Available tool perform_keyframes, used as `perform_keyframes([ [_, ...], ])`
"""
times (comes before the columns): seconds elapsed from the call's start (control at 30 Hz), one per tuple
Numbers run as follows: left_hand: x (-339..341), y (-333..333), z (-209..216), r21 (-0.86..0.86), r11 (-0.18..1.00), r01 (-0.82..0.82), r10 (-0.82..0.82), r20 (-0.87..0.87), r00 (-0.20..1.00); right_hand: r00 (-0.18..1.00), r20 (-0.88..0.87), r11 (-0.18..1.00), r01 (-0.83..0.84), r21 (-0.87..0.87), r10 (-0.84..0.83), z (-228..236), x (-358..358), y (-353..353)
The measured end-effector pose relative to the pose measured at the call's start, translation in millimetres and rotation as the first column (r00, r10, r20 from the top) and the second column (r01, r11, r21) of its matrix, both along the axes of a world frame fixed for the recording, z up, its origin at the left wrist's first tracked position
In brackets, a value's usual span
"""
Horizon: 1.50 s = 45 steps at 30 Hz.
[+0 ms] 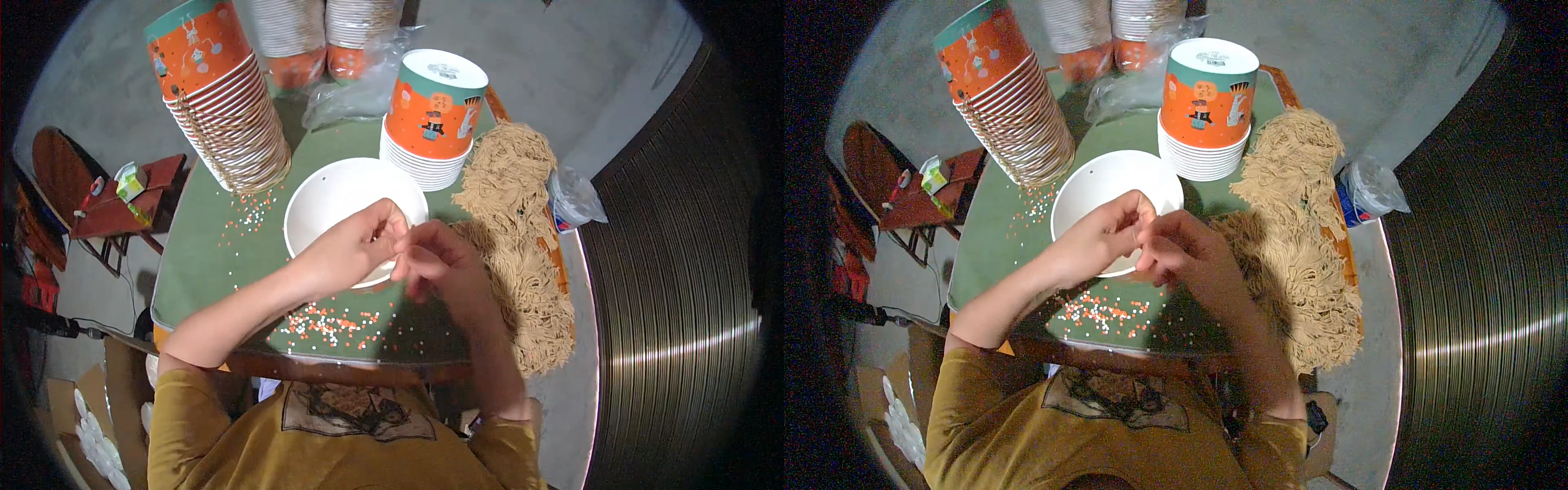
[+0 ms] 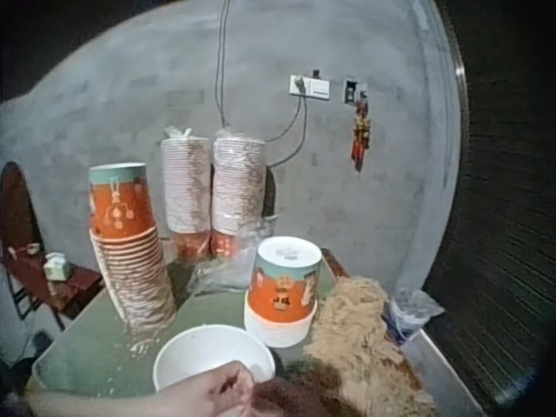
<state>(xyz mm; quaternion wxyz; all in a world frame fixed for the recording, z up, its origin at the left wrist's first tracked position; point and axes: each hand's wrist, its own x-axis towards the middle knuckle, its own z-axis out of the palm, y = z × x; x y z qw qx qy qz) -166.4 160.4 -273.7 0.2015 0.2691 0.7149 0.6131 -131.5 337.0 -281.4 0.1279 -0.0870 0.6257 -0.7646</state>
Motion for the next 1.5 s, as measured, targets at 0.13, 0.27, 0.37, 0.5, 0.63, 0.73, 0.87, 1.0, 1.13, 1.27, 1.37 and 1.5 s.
perform_keyframes([
  [0.13,-2.1,3.0,-3.8,0.035,0.999,0.005,-0.013,0.205,0.979,0.963,-0.066,0.915,-0.226,0.333,0.262,37.0,-20.7,16.9],
  [0.27,-4.4,6.9,-15.5,0.025,0.999,-0.045,0.037,0.250,0.968,0.942,-0.062,0.915,-0.303,0.268,0.330,39.1,-40.7,9.2],
  [0.37,-2.4,0.5,-5.9,0.070,0.997,-0.039,0.017,0.297,0.955,0.975,-0.027,0.966,-0.217,0.138,0.222,21.7,-50.0,5.3],
  [0.5,1.3,-15.1,11.7,0.051,0.999,-0.006,-0.007,0.257,0.966,0.994,0.056,0.995,-0.094,-0.037,0.096,15.3,-50.6,-9.2],
  [0.63,11.5,-24.8,13.7,-0.064,0.997,-0.038,0.044,0.093,0.995,0.995,0.098,0.987,-0.020,-0.160,0.036,-2.9,-49.4,-24.4],
  [0.73,11.1,-28.8,0.6,-0.129,0.990,-0.058,0.062,0.027,0.998,0.996,0.080,0.984,-0.014,-0.180,0.029,-9.3,-51.0,-25.5],
  [0.87,18.1,-25.8,-0.4,-0.034,0.995,-0.093,0.096,0.118,0.988,0.989,0.011,0.989,-0.146,0.001,0.146,22.9,-52.4,-25.7],
  [1.0,15.6,-23.8,-1.0,-0.011,0.998,-0.069,0.070,0.165,0.984,0.987,-0.047,0.983,-0.150,0.103,0.155,44.7,-55.0,-33.1],
  [1.13,11.6,-20.9,-5.0,0.000,0.996,-0.085,0.083,0.196,0.977,0.974,-0.226,0.990,0.019,0.141,0.013,13.6,-49.7,-17.9],
  [1.27,8.1,-16.6,-3.9,0.064,0.995,-0.081,0.069,0.178,0.982,0.935,-0.345,0.912,0.207,0.354,-0.078,-7.4,-11.4,0.9],
  [1.37,2.4,-10.3,-5.3,0.032,0.997,-0.074,0.069,0.126,0.990,0.857,-0.515,0.794,0.326,0.513,-0.019,-9.8,2.1,5.1],
  [1.5,-3.6,-3.3,-3.4,-0.030,0.997,-0.076,0.078,0.064,0.995,0.788,-0.605,0.751,0.468,0.466,-0.115,-19.5,5.2,6.7],
])
